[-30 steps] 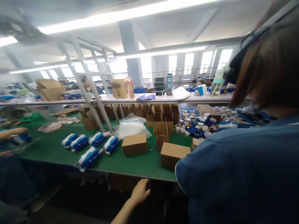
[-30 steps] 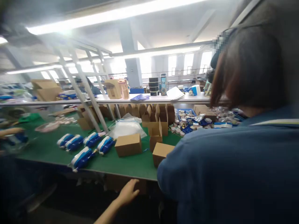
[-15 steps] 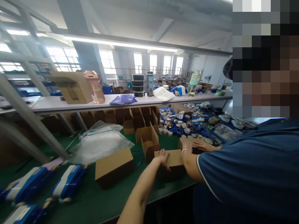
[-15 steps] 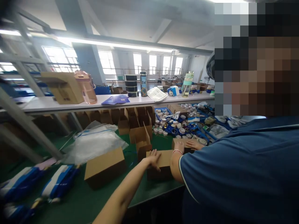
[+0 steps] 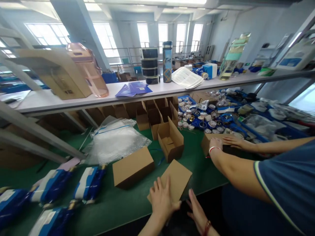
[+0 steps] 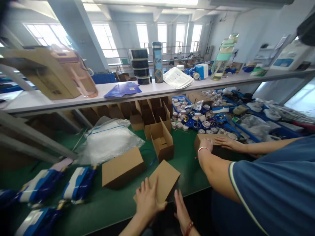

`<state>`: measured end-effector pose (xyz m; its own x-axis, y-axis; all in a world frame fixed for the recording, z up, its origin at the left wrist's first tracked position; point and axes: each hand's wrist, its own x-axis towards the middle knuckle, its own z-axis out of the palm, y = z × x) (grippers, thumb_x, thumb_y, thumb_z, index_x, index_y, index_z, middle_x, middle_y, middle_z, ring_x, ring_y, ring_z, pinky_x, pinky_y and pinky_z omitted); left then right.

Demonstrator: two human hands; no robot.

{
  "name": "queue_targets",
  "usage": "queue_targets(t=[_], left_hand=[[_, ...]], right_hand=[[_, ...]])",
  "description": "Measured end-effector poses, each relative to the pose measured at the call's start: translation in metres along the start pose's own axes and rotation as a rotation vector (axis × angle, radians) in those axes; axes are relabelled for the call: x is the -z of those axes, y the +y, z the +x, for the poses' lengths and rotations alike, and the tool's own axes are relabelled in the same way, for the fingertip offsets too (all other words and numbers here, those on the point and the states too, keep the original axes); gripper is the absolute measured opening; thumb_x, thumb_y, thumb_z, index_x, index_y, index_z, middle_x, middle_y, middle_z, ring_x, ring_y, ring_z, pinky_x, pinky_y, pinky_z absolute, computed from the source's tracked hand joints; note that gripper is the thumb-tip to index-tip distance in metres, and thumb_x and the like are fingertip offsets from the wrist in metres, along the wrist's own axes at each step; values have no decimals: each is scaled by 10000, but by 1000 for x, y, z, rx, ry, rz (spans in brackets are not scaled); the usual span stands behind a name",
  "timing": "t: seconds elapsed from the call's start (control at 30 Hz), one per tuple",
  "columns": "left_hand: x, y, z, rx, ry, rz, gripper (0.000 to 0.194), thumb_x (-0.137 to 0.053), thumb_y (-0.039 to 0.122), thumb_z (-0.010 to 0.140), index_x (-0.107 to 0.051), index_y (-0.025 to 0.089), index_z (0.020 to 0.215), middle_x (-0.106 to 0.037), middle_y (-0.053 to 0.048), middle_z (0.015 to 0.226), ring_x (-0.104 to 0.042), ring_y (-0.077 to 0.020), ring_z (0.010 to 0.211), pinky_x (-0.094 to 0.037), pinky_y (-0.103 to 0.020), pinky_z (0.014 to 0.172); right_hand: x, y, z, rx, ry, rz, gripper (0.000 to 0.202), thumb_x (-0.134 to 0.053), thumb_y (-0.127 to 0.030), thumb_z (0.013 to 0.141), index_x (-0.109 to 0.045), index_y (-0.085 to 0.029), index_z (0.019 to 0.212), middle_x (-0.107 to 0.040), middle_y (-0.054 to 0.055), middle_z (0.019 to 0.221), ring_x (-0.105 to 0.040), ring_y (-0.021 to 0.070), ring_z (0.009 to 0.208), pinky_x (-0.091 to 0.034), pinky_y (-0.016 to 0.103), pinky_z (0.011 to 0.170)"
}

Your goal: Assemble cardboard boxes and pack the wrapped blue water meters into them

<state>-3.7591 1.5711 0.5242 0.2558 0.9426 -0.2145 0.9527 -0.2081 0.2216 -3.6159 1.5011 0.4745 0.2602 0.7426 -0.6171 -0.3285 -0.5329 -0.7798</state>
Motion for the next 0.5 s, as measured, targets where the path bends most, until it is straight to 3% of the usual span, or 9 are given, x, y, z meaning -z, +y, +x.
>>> queue_targets(t=[0.1,0.17,0.2,0.27,0.33,0.37,0.43,0.5], left_hand=[[-2,-27,-15,-18,-72,-69,1117,-654,670,451,-142,339,1386,-141,-179,1456,-213,-442,1262,-244,-554,931],[9,-53,-10,-130,-160,-162,923,-617,615,572,-231,348,1367,-161,-105,1468,-229,-367,1286,-296,-486,952],[19,-69,-1,-185,-156,-203,779,-558,582,660,-296,327,1349,-216,-82,1454,-256,-316,1287,-310,-443,969],[47,-108,30,-239,-13,-233,548,-378,508,812,-405,249,1295,-354,-74,1385,-322,-231,1259,-299,-370,1011],[77,-151,73,-193,193,-156,532,-307,496,844,-411,208,1279,-414,-93,1337,-355,-233,1234,-270,-384,1033],[90,-171,96,-138,191,-95,568,-345,529,819,-387,215,1290,-417,-104,1335,-371,-276,1220,-287,-434,1009],[106,-204,132,-102,-55,-40,699,-462,631,709,-383,226,1273,-504,-121,1254,-459,-326,1138,-362,-464,923],[106,-222,150,-100,-255,-28,805,-480,720,623,-407,193,1228,-595,-146,1116,-549,-343,1011,-413,-453,841]], right_hand=[[-50,-9,17,161,-39,153,786,-459,-655,731,-235,-233,1356,-389,109,1363,-422,255,1202,-388,433,988],[-66,-10,24,250,25,197,766,-539,-596,717,-309,-189,1324,-487,121,1281,-482,249,1145,-403,390,983],[-69,-9,26,249,67,202,755,-576,-581,695,-365,-165,1288,-528,128,1235,-508,260,1113,-417,395,970],[-69,-7,28,214,136,210,721,-637,-559,646,-462,-129,1198,-580,139,1161,-540,282,1066,-437,408,949],[-66,-6,27,190,201,221,679,-673,-540,613,-516,-115,1119,-604,146,1118,-558,295,1034,-446,420,938],[-65,-6,25,182,224,223,660,-685,-532,603,-533,-112,1089,-616,148,1094,-569,302,1012,-453,431,927],[-64,-7,21,171,238,232,625,-690,-522,604,-554,-118,1060,-632,143,1063,-590,309,968,-474,446,895],[-66,-8,17,176,227,231,603,-669,-529,629,-558,-134,1071,-628,127,1077,-599,299,952,-494,434,865]])
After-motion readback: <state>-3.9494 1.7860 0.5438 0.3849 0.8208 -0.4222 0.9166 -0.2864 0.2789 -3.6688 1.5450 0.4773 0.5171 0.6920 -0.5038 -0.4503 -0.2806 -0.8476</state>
